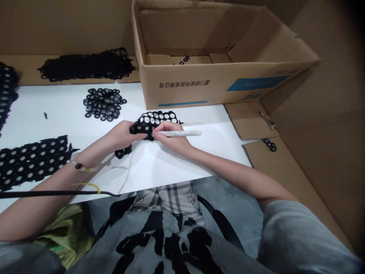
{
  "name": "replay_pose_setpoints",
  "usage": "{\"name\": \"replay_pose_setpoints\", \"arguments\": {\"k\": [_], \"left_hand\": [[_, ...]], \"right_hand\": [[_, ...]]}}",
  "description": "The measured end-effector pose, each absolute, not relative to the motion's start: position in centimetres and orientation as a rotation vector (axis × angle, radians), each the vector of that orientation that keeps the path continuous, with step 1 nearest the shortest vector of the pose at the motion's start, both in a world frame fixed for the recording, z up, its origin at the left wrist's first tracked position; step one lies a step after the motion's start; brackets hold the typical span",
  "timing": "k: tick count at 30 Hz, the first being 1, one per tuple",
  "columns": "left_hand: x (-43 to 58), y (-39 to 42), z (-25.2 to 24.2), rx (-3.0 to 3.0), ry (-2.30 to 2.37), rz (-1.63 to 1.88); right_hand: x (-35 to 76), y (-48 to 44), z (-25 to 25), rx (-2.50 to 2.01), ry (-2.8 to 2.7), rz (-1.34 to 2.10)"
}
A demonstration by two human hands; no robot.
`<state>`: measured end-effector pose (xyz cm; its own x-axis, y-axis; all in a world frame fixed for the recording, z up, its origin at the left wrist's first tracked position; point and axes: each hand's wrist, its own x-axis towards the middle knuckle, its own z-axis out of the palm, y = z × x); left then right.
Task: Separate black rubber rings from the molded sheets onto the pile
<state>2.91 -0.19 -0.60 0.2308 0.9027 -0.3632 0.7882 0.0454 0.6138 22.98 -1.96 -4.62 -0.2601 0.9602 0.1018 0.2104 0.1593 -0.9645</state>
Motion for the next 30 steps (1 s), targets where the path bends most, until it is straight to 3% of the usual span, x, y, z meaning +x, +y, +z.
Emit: {"name": "replay_pose_setpoints", "arguments": {"k": [10,21,26,30], "left_hand": [[3.8,-0.8,0.0,1.631,1.532,0.248],[1.1,1.0,0.3,2.045,1.577,0.08],[1.5,0.8,0.7,2.021,1.538,-0.138],[3.0,-0.2,0.5,2.055,1.661,-0.123]], "right_hand": [[22.6,-2.2,-4.3,-1.203,-1.745,1.058],[23.1,-1.8,-4.9,-1.206,-1.555,1.095],[23.2,-1.9,-4.4,-1.149,-1.678,1.215],[23.1,-2.1,-4.2,-1.136,-1.769,1.196]]}}
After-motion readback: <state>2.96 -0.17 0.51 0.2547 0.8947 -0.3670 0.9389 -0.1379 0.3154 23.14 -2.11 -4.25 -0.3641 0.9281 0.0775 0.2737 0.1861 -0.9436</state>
